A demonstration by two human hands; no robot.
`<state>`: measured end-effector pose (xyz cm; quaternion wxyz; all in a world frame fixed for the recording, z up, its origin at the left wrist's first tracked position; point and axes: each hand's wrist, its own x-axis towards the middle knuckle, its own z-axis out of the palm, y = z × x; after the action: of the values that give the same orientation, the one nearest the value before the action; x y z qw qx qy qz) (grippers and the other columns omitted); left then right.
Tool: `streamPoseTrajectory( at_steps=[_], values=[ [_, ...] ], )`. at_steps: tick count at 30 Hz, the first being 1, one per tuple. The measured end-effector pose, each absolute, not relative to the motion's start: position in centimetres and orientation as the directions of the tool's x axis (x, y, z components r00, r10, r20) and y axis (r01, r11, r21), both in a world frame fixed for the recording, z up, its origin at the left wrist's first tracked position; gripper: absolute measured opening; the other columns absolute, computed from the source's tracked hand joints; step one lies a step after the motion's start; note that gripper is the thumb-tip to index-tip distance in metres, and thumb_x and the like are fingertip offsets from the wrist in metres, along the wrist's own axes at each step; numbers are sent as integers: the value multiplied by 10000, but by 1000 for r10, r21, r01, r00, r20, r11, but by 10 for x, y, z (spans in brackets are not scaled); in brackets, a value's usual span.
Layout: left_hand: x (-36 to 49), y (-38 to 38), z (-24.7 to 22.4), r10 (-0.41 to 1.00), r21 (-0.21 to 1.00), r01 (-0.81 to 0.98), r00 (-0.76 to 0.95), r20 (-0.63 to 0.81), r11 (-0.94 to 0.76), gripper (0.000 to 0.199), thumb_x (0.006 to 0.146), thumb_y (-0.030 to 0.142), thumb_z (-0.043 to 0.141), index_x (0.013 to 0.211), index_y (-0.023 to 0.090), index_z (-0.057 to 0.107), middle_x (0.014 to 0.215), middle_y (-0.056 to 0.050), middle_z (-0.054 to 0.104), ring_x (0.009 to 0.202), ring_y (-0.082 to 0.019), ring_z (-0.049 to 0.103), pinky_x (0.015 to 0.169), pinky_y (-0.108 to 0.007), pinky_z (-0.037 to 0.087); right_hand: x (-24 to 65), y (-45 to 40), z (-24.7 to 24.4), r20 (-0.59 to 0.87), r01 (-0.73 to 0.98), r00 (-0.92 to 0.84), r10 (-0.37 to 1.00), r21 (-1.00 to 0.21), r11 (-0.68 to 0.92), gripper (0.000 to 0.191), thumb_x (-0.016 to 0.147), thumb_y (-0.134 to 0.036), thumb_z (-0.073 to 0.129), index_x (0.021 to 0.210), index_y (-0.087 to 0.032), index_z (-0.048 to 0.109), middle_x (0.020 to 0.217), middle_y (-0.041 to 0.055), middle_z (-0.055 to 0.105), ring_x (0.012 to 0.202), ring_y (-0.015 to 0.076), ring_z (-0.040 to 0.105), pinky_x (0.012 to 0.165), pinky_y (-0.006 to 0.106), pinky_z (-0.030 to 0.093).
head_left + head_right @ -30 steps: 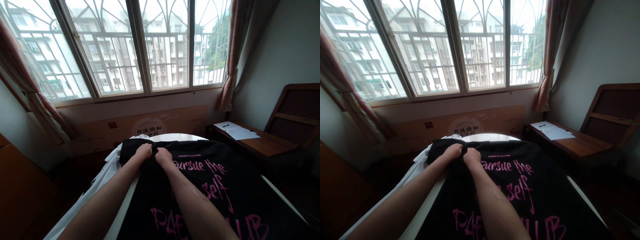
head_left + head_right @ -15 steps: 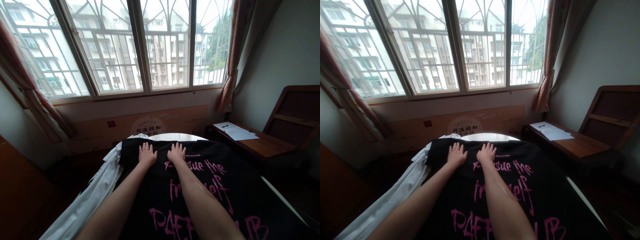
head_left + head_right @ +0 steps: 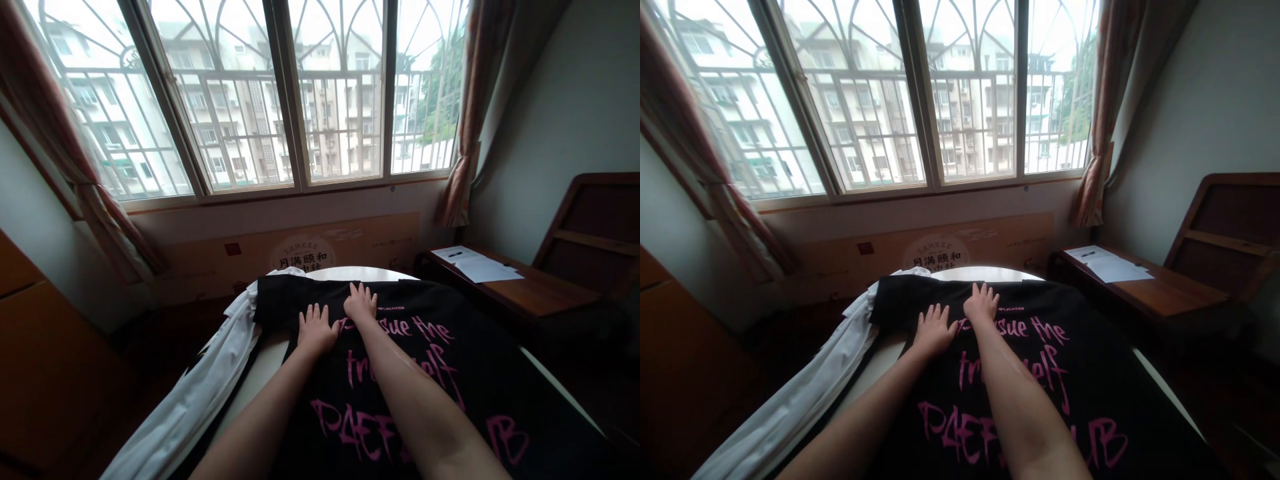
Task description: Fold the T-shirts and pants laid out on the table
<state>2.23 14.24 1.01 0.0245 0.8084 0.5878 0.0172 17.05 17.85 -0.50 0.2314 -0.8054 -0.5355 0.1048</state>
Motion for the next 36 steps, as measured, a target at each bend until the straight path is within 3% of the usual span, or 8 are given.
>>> streamPoseTrajectory(
  at_steps=[7, 12, 17, 20, 23, 27, 32, 36],
  values=[
    [21, 143, 9, 949, 78, 946, 316, 10, -316, 841, 933, 678, 227, 1574, 138, 300, 1652, -183, 213, 1539, -368, 120, 1226, -582, 89, 227, 179, 20, 182, 883, 353, 918, -390, -263, 657, 906, -164, 374, 1558, -249, 350, 1584, 99, 394, 1317, 260, 517, 1039, 364, 410],
    [19, 145, 7, 948, 96, 943, 318, 29, -319, 821, 938, 655, 248, 1569, 134, 314, 1648, -178, 230, 1539, -356, 135, 1229, -574, 97, 306, 183, 44, 163, 900, 383, 909, -287, -328, 531, 956, -193, 368, 1475, -190, 485, 1452, 174, 533, 1339, 315, 469, 1086, 424, 351],
    [19, 147, 7, 951, 121, 943, 309, 28, -310, 807, 938, 648, 247, 1566, 146, 327, 1648, -163, 240, 1541, -342, 137, 1233, -567, 93, 346, 187, 41, 9, 909, 368, 930, -215, -357, 552, 991, -367, 447, 1518, -205, 423, 1569, 179, 399, 1481, 352, 279, 1158, 594, 203],
    [20, 147, 7, 951, 132, 942, 307, 22, -307, 791, 945, 630, 239, 1565, 146, 330, 1648, -159, 243, 1542, -336, 141, 1235, -563, 92, 351, 194, 38, -87, 929, 283, 955, -221, -295, 601, 936, -326, 569, 1514, -223, 440, 1538, 144, 465, 1433, 306, 390, 1168, 483, 264],
    [20, 146, 6, 953, 135, 943, 303, 30, -304, 782, 941, 617, 264, 1557, 144, 349, 1644, -164, 257, 1539, -338, 154, 1235, -562, 96, 351, 202, 44, -168, 938, 202, 965, -249, -240, 564, 816, -215, 686, 1375, -210, 615, 1422, 116, 593, 1281, 255, 561, 1063, 315, 402],
    [20, 146, 6, 955, 138, 945, 294, 42, -298, 774, 932, 612, 289, 1550, 152, 363, 1639, -157, 275, 1537, -334, 165, 1236, -557, 108, 352, 209, 62, -288, 933, 139, 947, -282, -223, 357, 679, -151, 755, 1032, -176, 794, 1081, 87, 755, 988, 234, 690, 874, 273, 493],
    [19, 145, 8, 954, 144, 943, 295, 43, -298, 775, 930, 618, 288, 1548, 156, 367, 1635, -155, 289, 1536, -336, 171, 1236, -555, 117, 351, 210, 77, -399, 931, 112, 910, -278, -236, 202, 554, -100, 796, 748, -157, 790, 825, 52, 751, 823, 210, 688, 774, 269, 506],
    [19, 143, 10, 955, 146, 944, 295, 37, -297, 770, 935, 616, 287, 1544, 153, 375, 1635, -159, 287, 1536, -333, 174, 1236, -553, 116, 349, 209, 77, -417, 927, 89, 905, -297, -229, 254, 529, -100, 814, 768, -185, 794, 838, 30, 748, 827, 200, 685, 757, 256, 505]
  ],
)
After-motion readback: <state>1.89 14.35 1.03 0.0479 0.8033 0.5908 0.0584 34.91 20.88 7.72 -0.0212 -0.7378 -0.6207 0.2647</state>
